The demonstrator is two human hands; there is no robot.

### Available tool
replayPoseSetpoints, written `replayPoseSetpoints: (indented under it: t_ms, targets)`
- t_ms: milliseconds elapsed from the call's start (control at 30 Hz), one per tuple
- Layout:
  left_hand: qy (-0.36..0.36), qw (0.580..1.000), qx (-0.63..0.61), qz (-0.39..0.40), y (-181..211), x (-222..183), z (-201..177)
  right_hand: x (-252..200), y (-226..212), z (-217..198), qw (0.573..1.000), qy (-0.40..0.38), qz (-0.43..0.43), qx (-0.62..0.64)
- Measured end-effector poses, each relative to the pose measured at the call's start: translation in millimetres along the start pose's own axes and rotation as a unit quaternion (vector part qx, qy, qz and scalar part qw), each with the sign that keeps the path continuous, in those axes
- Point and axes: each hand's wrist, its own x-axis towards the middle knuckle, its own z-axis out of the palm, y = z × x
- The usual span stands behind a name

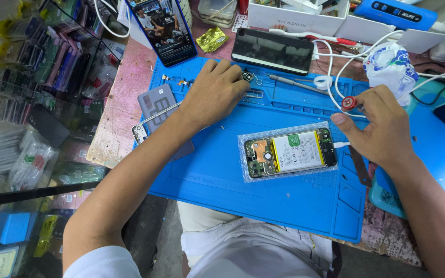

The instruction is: The person is using a screwdriver to remove screws from a phone's internal chassis. They apply adhesive to the frame, press components into place, and secure them again with screws using the tool.

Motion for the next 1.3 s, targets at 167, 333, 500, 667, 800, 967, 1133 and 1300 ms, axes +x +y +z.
replayPoseSetpoints:
  t_ms: [167,333,500,667,800,967,1133,1300]
  targets:
    - [0.031,0.997,-0.058,0.039,24.5,7.1,-2.7,1.6,-6.3,-1.8,1.000,-0.002,0.004,0.020]
    - [0.021,0.997,-0.061,0.032,33.2,8.4,8.7,1.2,-7.5,-2.7,1.000,-0.002,0.009,0.026]
    - [-0.037,0.992,-0.115,-0.026,27.5,17.5,10.0,1.0,-5.2,-2.4,0.999,0.000,-0.005,0.031]
    - [-0.087,0.977,-0.178,-0.075,22.7,21.9,4.3,1.6,-4.5,-2.1,1.000,0.001,-0.005,0.024]
    - [-0.082,0.977,-0.185,-0.072,22.6,19.5,4.2,0.8,-3.0,-1.9,1.000,0.000,0.000,0.022]
    - [-0.098,0.972,-0.194,-0.093,23.1,19.5,4.4,0.2,-2.0,-0.8,1.000,0.002,-0.007,0.021]
    - [-0.055,0.976,-0.190,-0.087,25.9,20.8,5.6,-0.1,-1.9,-1.0,1.000,0.003,-0.002,0.021]
    - [0.056,0.963,-0.249,-0.091,25.1,10.6,-0.6,3.5,-7.1,-2.4,0.995,0.034,0.021,0.092]
